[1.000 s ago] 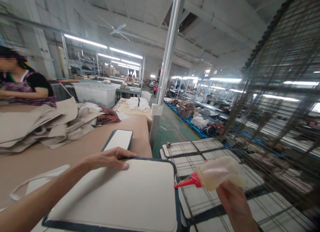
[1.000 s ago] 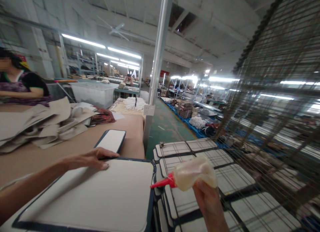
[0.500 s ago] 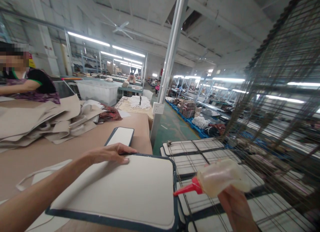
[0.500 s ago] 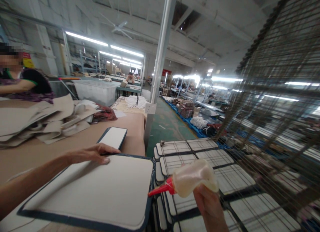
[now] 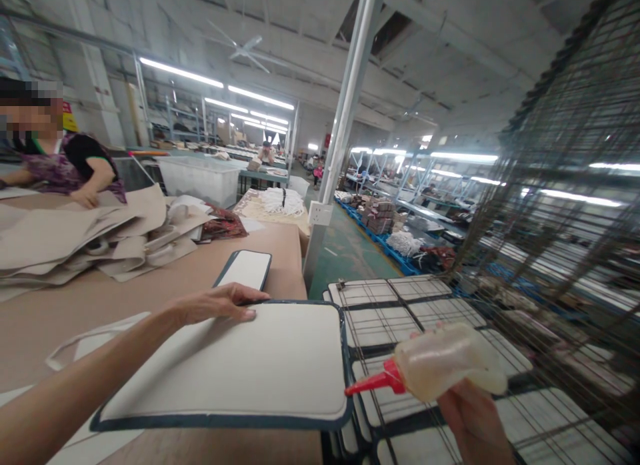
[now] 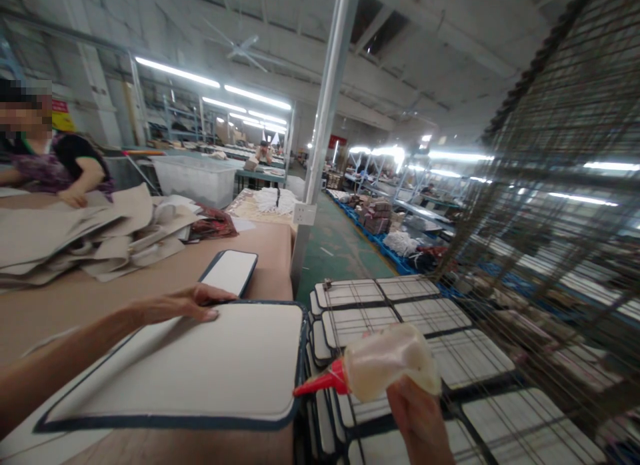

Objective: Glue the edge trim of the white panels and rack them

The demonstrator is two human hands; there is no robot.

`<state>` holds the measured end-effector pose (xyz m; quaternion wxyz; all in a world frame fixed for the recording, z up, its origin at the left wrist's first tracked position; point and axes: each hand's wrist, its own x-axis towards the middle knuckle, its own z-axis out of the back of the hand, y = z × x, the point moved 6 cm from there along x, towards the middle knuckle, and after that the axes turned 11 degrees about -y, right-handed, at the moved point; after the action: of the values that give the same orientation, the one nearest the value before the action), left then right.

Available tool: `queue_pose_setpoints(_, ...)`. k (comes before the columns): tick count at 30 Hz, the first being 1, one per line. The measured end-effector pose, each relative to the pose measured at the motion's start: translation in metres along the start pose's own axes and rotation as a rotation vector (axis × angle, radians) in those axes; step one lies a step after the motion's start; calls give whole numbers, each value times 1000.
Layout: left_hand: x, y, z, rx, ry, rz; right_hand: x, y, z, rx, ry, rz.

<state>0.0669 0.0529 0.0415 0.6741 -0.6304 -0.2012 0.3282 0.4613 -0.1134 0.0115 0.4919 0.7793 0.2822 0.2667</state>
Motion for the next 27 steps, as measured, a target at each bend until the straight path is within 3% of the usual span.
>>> queue_pose_setpoints(3, -3, 2, 2, -18, -20, 1, -4, -2, -8, 25, 8, -77)
queue_pose_setpoints(10, -6, 14, 10, -54, -135, -18, -23, 16, -16, 57, -219, 78)
queue_pose_setpoints(14, -5, 28, 16, -87, -260, -20, -31, 23, -4, -143, -251, 356)
queue_pose_setpoints(17, -6, 35, 14, -92, -276, -39, -35, 25, 1, -376, -236, 599)
queue_pose_setpoints(20, -6, 43, 12, -117, -303, -32, -41, 27, 1, -434, -264, 769)
queue_pose_setpoints(27, -4, 63, 9, -230, -332, -18, -46, 17, -1, -427, -325, 811)
